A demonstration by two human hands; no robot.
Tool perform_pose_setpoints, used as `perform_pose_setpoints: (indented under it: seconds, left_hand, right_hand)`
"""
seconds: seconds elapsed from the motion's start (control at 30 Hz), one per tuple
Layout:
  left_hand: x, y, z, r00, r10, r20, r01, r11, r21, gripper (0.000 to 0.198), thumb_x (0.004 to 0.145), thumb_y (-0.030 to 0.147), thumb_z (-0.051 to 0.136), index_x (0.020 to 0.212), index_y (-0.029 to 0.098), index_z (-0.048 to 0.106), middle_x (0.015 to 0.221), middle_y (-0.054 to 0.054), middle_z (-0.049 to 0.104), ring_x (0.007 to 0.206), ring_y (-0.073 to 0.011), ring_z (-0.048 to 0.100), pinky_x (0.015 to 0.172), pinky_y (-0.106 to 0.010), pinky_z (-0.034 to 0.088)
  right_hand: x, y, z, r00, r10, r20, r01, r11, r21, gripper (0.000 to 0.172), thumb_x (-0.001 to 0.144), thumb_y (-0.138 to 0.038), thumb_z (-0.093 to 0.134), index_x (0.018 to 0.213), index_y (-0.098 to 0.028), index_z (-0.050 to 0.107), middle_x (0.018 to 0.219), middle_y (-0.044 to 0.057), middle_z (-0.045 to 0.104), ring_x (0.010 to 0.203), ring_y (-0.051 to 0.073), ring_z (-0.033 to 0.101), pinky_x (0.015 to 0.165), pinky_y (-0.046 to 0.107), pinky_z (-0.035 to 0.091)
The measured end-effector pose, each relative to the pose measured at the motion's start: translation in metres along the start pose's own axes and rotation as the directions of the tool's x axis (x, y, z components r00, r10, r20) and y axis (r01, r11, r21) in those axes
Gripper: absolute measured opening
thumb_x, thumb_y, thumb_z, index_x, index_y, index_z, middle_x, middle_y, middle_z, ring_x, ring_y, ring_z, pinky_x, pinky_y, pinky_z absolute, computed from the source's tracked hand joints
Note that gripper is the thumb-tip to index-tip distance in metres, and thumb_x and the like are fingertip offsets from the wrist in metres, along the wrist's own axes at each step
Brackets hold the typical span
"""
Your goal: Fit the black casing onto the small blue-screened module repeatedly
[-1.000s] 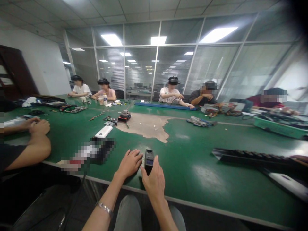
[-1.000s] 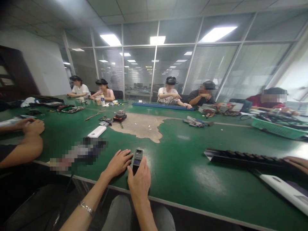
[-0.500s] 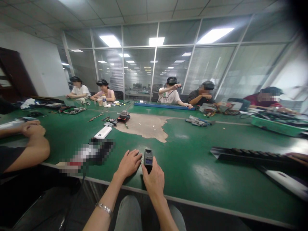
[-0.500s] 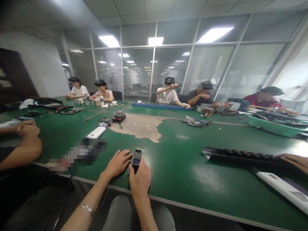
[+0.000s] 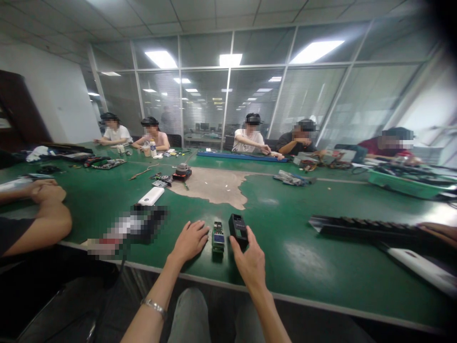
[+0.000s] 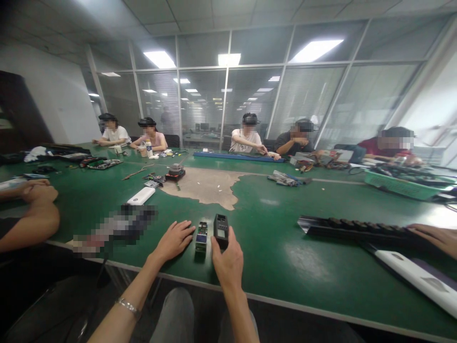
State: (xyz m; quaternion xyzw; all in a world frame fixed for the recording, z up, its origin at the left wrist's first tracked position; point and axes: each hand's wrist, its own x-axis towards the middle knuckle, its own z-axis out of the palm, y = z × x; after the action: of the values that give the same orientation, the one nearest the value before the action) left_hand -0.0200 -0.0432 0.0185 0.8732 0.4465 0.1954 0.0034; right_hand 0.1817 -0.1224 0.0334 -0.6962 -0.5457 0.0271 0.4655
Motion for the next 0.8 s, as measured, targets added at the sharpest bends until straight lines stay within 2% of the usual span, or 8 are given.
perform_pose_setpoints:
  seconds: [0.1, 0.2, 0.5, 0.67, 0.8]
  left_hand:
    - [0.0, -0.001, 0.002, 1.0, -0.003, -0.006, 0.003, 1.0, 0.004, 0.036, 0.098, 0.04, 0.038, 0.13, 0.032, 0.052, 0.14, -0.004, 0.049, 0.132, -0.0216, 0.04, 0.113, -0.047, 0.025]
    - [0.0, -0.002, 0.004, 1.0, -0.009, -0.003, 0.009, 1.0, 0.006, 0.037, 0.098, 0.04, 0.037, 0.131, 0.032, 0.052, 0.14, -0.004, 0.049, 0.132, -0.0213, 0.041, 0.113, -0.046, 0.025]
    - [-0.002, -0.002, 0.006, 1.0, -0.005, -0.004, 0.005, 1.0, 0.003, 0.038, 0.098, 0.041, 0.038, 0.131, 0.031, 0.052, 0.141, -0.005, 0.049, 0.133, -0.0211, 0.04, 0.113, -0.047, 0.025]
    - [-0.003, 0.0, 0.005, 1.0, -0.005, -0.004, 0.005, 1.0, 0.013, 0.038, 0.098, 0.041, 0.039, 0.131, 0.03, 0.052, 0.141, -0.005, 0.049, 0.132, -0.0211, 0.04, 0.112, -0.047, 0.026]
    - [-0.003, 0.001, 0.005, 1.0, -0.012, 0.0, 0.012, 1.0, 0.013, 0.037, 0.097, 0.04, 0.039, 0.131, 0.031, 0.052, 0.141, -0.005, 0.049, 0.132, -0.021, 0.04, 0.113, -0.046, 0.025]
  right_hand:
    - [-0.008, 0.023, 0.005, 1.0, 0.01, 0.003, -0.01, 0.999, -0.042, 0.07, 0.085, -0.053, 0.049, 0.138, -0.007, 0.042, 0.127, 0.02, 0.058, 0.115, 0.029, 0.056, 0.097, 0.041, 0.043]
    - [-0.013, 0.033, 0.011, 1.0, -0.012, -0.01, 0.011, 0.997, -0.075, 0.071, 0.085, -0.053, 0.049, 0.138, -0.005, 0.041, 0.128, 0.021, 0.057, 0.116, 0.029, 0.055, 0.098, 0.041, 0.042]
    - [-0.019, 0.038, 0.016, 0.993, -0.121, -0.007, 0.117, 0.975, -0.189, 0.071, 0.086, -0.048, 0.05, 0.135, 0.002, 0.041, 0.129, 0.024, 0.054, 0.119, 0.032, 0.051, 0.101, 0.043, 0.039]
    - [-0.021, 0.035, 0.013, 0.992, -0.121, -0.019, 0.116, 0.977, -0.181, 0.088, 0.082, -0.054, 0.054, 0.145, 0.001, 0.025, 0.14, 0.025, 0.043, 0.127, 0.033, 0.043, 0.105, 0.044, 0.036]
    - [-0.021, 0.034, 0.009, 0.992, -0.123, -0.023, 0.118, 0.982, -0.148, 0.086, 0.085, -0.055, 0.05, 0.147, -0.004, 0.021, 0.143, 0.022, 0.041, 0.129, 0.032, 0.042, 0.105, 0.044, 0.035]
